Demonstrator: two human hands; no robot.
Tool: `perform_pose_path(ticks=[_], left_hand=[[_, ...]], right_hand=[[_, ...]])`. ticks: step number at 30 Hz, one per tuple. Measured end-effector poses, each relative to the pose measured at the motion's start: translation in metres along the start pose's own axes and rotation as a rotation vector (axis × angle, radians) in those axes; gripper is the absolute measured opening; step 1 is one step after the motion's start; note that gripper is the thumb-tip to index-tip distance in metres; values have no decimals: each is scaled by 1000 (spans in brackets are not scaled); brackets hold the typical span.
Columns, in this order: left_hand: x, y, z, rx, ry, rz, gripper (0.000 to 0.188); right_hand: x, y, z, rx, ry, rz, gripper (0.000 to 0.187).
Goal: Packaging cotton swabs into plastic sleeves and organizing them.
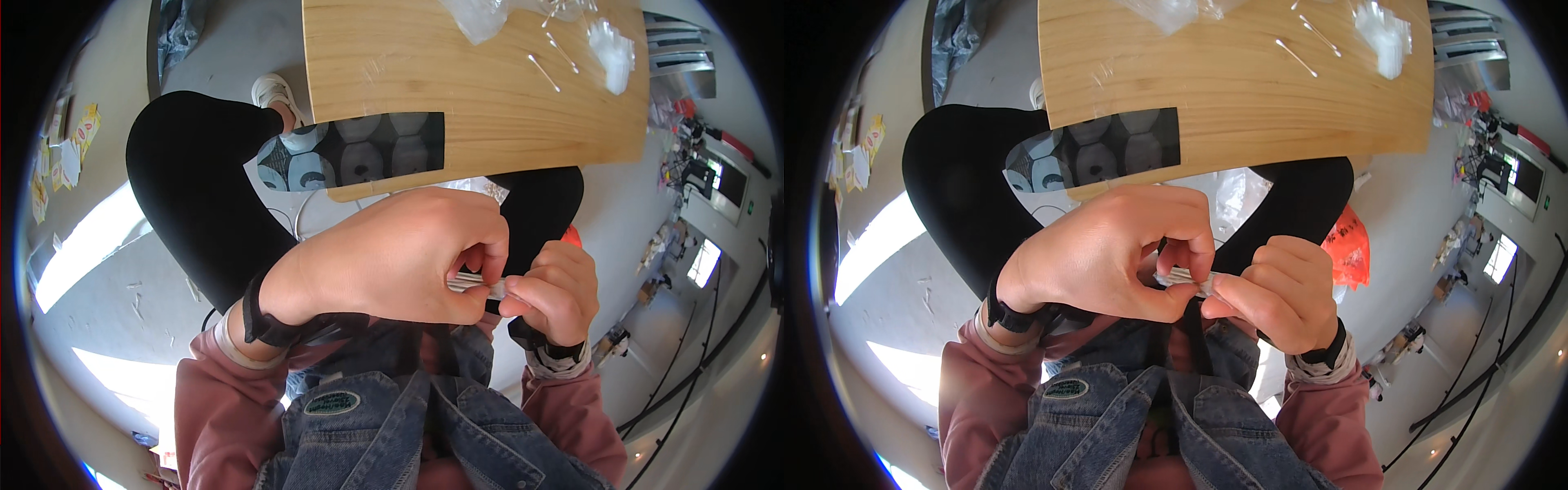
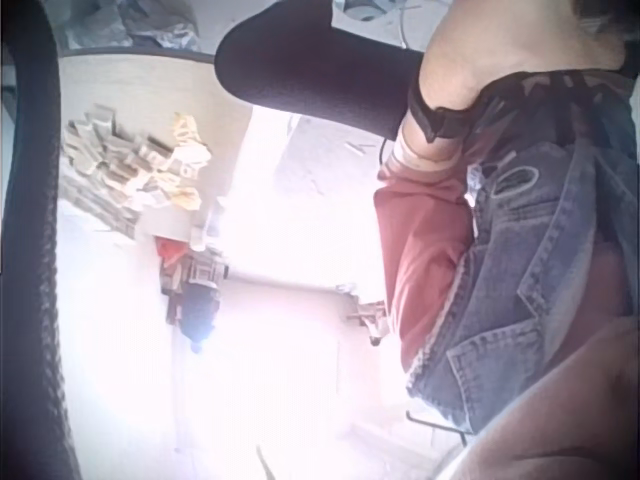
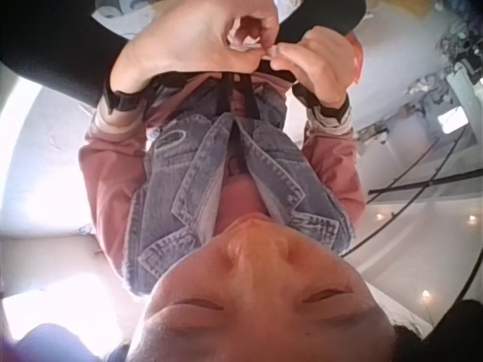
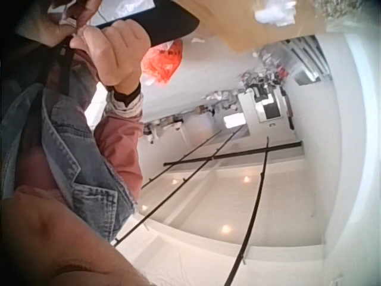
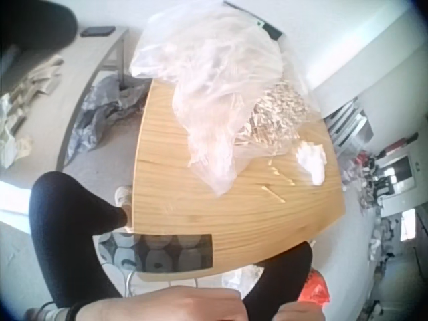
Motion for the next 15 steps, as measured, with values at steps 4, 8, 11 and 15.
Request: perform_pose_path(ticks=[4,8,11,15], left_hand=[[-2,3,-2,45,-4,-6,16],[-2,1,-3,119,-40,-46,18],[-1,-5,-2,152,-91,-82,19],[-2,-10,0,214,-144,-120,19]], right_hand=[[3,2,-6,-10,19,5,37],[3,3,-9,-41,19,6,34],[2,2,-7,-57,19,4,34],[-1,0,-6,-43,-17,-1,34]])
Point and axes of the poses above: each hand's wrist, its own x-axis towards the middle knuckle, its own z-axis out of the back of the hand, y = z × x, the point moved 9 cm from there along x, towards the middle knuckle, and after that the axes turned 5 degrees about z, right-handed, at the moved point
